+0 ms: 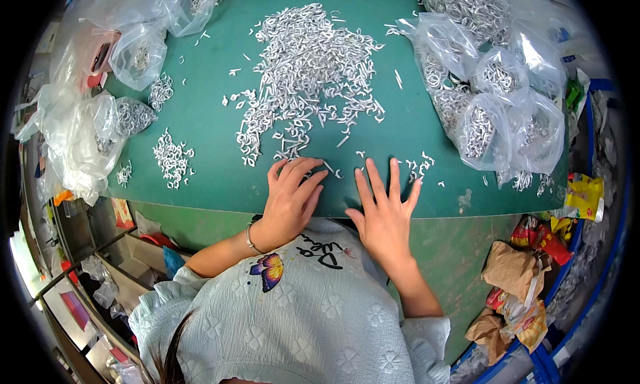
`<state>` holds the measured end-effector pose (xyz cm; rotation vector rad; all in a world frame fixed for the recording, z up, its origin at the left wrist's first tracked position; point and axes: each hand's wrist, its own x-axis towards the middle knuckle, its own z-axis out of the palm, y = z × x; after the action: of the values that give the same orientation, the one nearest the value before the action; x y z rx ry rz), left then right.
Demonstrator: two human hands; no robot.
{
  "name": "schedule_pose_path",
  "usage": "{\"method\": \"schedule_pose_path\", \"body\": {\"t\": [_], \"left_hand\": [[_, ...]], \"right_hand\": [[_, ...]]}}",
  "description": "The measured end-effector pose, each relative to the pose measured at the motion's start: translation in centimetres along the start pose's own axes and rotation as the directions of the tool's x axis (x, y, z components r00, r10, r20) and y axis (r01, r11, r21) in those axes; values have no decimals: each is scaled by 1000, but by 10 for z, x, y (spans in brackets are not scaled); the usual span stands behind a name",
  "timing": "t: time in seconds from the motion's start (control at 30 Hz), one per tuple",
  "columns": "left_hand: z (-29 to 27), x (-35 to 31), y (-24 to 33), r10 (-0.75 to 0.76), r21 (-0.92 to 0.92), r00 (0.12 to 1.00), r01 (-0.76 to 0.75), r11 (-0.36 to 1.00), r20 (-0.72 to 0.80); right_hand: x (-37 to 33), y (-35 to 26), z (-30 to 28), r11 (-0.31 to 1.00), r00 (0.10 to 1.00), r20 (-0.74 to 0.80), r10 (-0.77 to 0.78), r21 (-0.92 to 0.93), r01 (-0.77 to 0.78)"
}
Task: The person sorts through a pile of small metal components on a green table by hand, separating them into different groups and placing them into plastic bags.
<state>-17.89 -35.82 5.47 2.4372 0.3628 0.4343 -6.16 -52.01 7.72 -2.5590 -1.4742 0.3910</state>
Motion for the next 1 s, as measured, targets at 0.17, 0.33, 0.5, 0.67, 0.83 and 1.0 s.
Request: {"method": "schedule_pose_path", "body": {"t": [0.17,0.33,0.5,0.67,0.83,1.0], "left_hand": [[6,-1,2,34,-29,999,-34,999,-1],[17,-4,10,136,-6,990,-136,991,44],[9,2,-3,108,62,990,-114,992,91],[-7,-3,-13,11,75,1000,-11,997,-3],[-3,3,-4,-11,41,1000,12,999,-21],[-2,3,-7,-50,24,998,51,998,-35]], "right_hand": [[-6,-10,14,990,992,52,-115,92,110],[19,5,5,1000,999,-48,3,-7,-4],[-3,22,2,975,979,-82,184,-110,-192],[11,20,1,990,977,-168,132,65,-123],[51,-3,6,990,984,-104,-143,-7,143],[24,-4,7,982,986,45,-160,112,154]]}}
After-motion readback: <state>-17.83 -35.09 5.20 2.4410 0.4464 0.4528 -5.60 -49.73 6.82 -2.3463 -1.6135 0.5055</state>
